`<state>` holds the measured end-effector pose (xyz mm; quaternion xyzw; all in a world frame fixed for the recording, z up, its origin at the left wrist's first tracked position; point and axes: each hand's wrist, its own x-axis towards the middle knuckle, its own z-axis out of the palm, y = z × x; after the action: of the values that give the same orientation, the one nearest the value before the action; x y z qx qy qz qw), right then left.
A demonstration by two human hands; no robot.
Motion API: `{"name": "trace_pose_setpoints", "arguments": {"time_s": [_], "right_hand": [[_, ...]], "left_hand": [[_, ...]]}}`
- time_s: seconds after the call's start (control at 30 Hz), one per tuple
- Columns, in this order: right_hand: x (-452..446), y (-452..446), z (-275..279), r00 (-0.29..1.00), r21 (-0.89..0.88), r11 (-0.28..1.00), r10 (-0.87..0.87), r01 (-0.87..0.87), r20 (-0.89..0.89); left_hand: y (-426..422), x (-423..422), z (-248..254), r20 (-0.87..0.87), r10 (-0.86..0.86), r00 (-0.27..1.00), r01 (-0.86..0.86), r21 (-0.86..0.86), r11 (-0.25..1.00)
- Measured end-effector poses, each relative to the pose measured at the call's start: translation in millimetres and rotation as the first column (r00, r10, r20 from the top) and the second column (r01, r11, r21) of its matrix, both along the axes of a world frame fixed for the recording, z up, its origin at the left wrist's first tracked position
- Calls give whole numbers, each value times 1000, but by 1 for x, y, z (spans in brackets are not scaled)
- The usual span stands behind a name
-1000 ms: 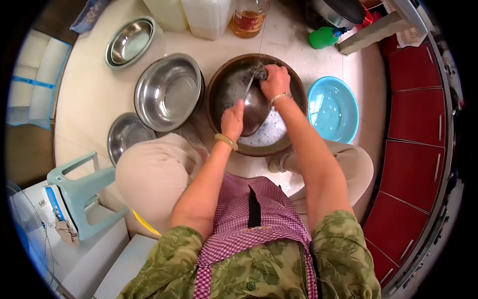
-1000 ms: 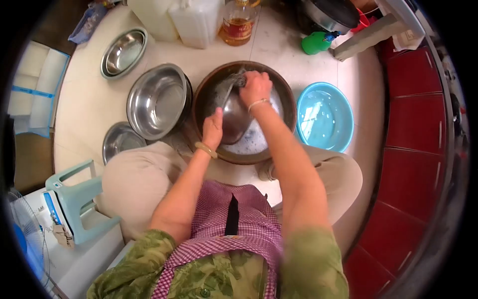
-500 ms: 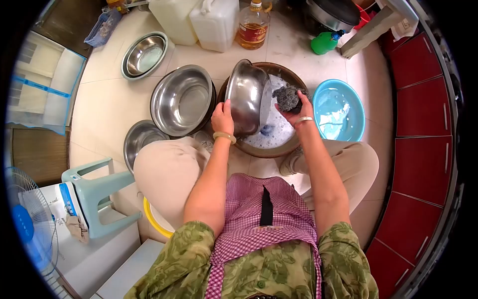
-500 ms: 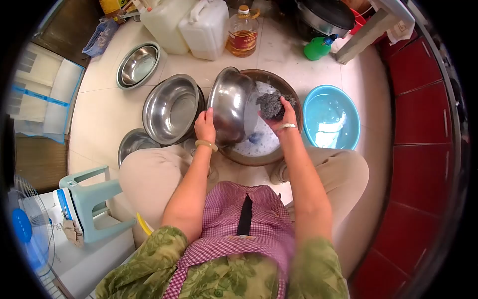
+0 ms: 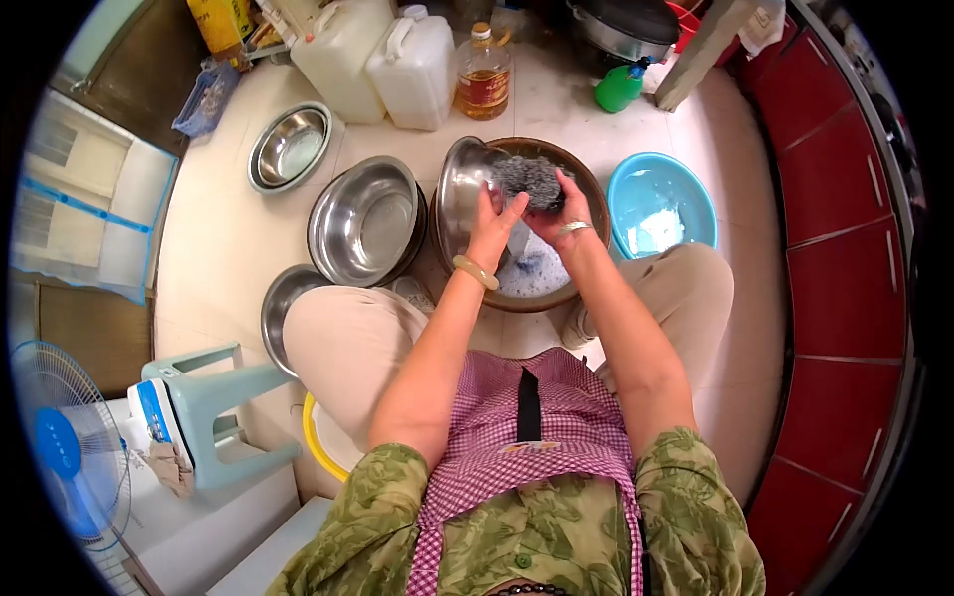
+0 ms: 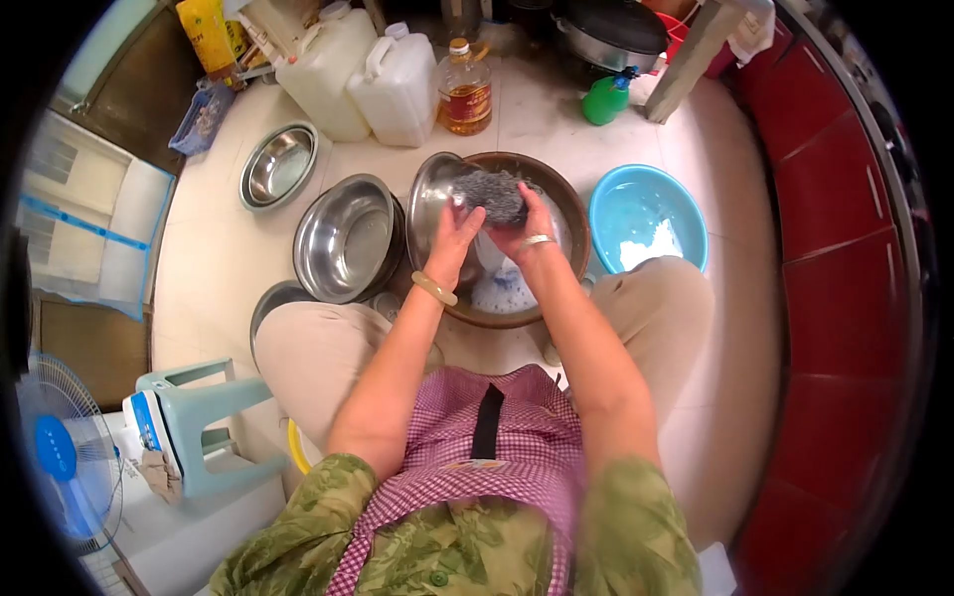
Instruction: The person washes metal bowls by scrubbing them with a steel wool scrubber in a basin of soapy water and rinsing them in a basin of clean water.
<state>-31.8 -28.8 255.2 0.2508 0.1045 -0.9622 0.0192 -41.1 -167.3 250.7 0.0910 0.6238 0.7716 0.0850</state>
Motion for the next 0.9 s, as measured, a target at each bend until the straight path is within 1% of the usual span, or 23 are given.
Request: {"name": "trace_pose_setpoints", "arguments": {"time_s": [0.03,0.07,0.13,0.17,0.23,0.27,0.3,0.33,0.37,0.4,0.43,0.47,0.53,0.6,0.63,0.67,0.7,0.73,0.77,0.8,0.83,0.87,0.9], "right_hand": [[-1,-4,-1,998,-4,999,33,-33,-47],[-1,-6,-1,992,108,989,105,-97,-70],[1,-6,5,971,327,914,218,-240,101],[0,-1,7,948,383,867,289,-318,133],[-16,15,7,910,469,780,356,-415,213],[-15,24,4,888,502,733,380,-460,259],[-21,39,18,827,732,401,382,-551,413],[-26,54,32,746,783,0,303,-622,593],[-48,90,2,815,626,-682,76,-379,575],[-19,107,58,879,613,-771,158,-175,450],[-34,145,63,878,585,-779,100,-223,468],[-2,167,113,887,764,-555,95,-329,452],[52,223,138,989,977,-158,24,-141,146],[121,274,128,985,954,-294,-173,-54,2],[159,295,114,941,810,-525,-324,-261,93],[200,308,91,907,684,-623,-397,-379,141],[238,310,68,832,621,-570,-476,-539,286],[275,311,34,790,623,-499,-487,-602,373],[307,306,9,730,546,-485,-449,-683,515],[334,301,-30,684,491,-479,-450,-728,575],[352,291,-61,634,509,-380,-431,-773,642],[364,279,-84,605,507,-331,-444,-796,661],[371,265,-100,619,552,-284,-419,-784,664]], "left_hand": [[6,2,5,127,-175,976,135,276,952],[8,4,9,186,-186,965,125,298,946],[4,5,15,306,-206,929,96,337,936],[5,1,17,310,-235,921,103,387,916],[7,-9,-1,73,-224,972,186,349,918],[8,-15,-12,157,-241,958,168,377,911],[7,-23,-19,371,-264,890,76,451,889],[6,-32,-27,533,-282,798,-23,493,870],[3,-40,-29,577,-272,770,-73,503,861],[-1,-46,-28,594,-253,764,-114,510,853],[-4,-40,-8,563,-150,813,-170,475,864],[-8,-51,-13,584,-118,803,-228,484,845],[-10,-55,13,616,-107,780,-282,498,820],[-7,-66,16,569,-173,804,-221,556,801],[1,-63,27,555,-178,812,-193,544,817],[8,-60,41,543,-178,820,-169,528,833],[16,-62,49,495,-223,840,-96,540,836],[29,-62,59,439,-256,861,-5,510,860],[46,-61,70,382,-290,878,83,474,877],[63,-60,86,324,-326,888,169,430,887],[89,-45,109,271,-367,890,255,373,892],[119,-24,132,222,-411,884,336,309,890],[146,-10,143,201,-494,846,441,258,860]]}}
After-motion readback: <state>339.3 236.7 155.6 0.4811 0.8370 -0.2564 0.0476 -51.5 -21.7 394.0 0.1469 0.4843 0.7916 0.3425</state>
